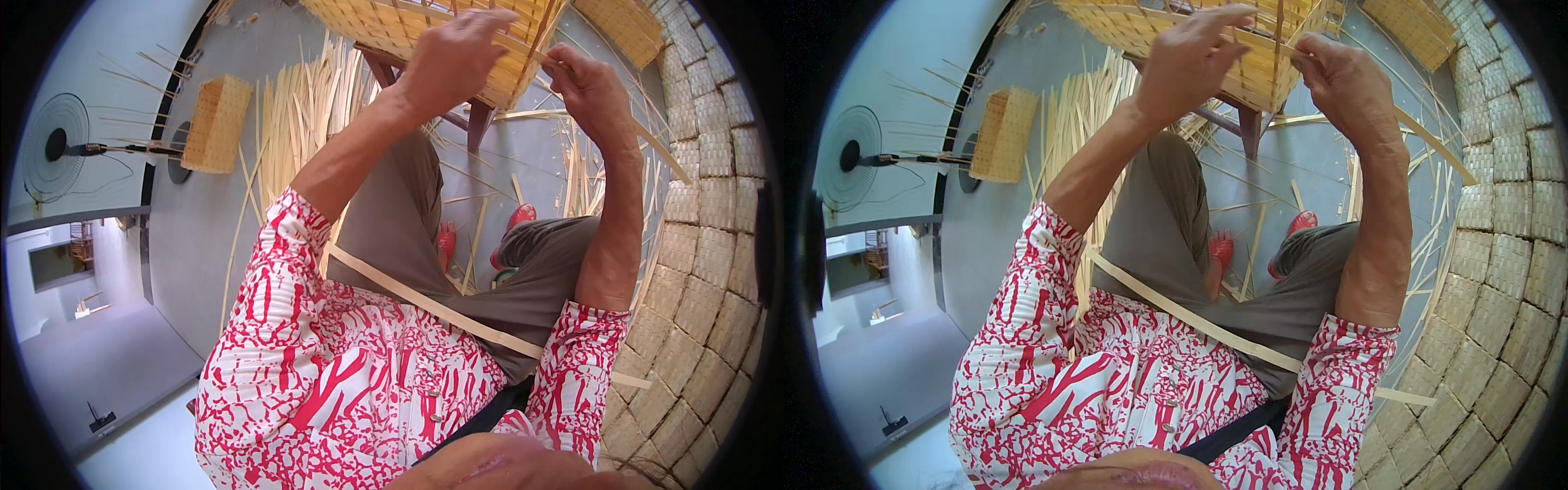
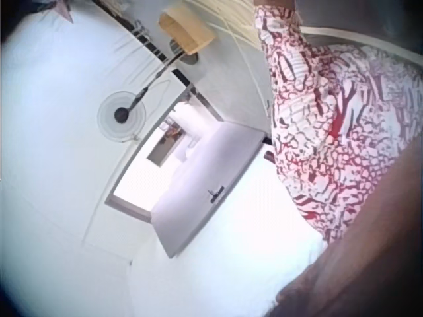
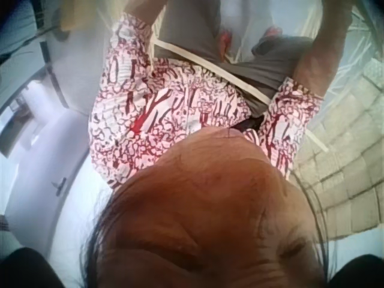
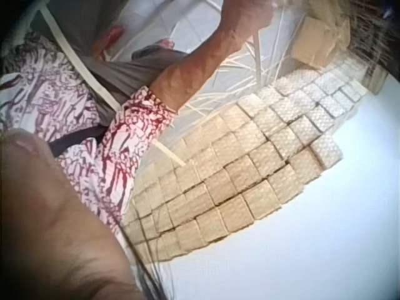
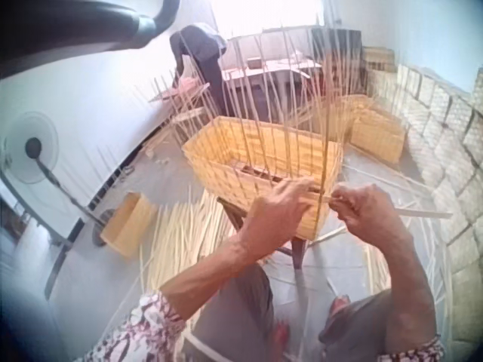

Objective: The person weaves thin bamboo strips into a partially completed basket frame, interlacing them by hand. They occasionally adjust the basket's position and use a red wooden block to tap and tighten the weave.

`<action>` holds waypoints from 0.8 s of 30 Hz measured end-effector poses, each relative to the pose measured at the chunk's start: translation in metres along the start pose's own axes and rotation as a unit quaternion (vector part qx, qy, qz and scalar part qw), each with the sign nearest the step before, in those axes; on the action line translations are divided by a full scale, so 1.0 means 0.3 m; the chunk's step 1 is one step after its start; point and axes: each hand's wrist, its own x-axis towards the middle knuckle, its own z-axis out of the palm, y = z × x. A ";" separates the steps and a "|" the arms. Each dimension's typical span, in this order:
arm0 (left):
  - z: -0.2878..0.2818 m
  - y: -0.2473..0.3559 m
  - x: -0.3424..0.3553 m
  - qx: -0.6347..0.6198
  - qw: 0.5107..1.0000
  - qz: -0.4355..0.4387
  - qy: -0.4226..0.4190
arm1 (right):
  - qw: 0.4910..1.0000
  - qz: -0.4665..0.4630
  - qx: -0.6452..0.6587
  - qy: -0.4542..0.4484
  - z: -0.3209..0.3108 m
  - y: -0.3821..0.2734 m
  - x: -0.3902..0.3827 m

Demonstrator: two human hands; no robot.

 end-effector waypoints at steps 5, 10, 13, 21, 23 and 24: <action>-0.007 -0.072 -0.034 0.076 0.994 0.054 -0.058 | 0.994 -0.061 0.086 -0.007 0.055 -0.009 -0.005; -0.087 -0.018 -0.008 -0.024 0.983 -0.026 -0.181 | 0.994 -0.095 0.050 0.003 0.064 -0.034 -0.026; -0.106 -0.041 -0.023 -0.053 0.985 0.035 -0.163 | 0.991 -0.127 0.035 0.016 0.061 -0.046 -0.026; -0.139 -0.009 -0.062 -0.117 0.961 0.064 -0.242 | 0.987 -0.157 0.017 -0.011 -0.011 -0.068 -0.059; -0.145 -0.012 -0.059 -0.121 0.959 0.089 -0.239 | 0.986 -0.166 -0.017 0.014 -0.027 -0.100 -0.062; -0.151 -0.012 -0.056 -0.122 0.958 0.101 -0.237 | 0.984 -0.172 -0.030 0.017 -0.033 -0.107 -0.059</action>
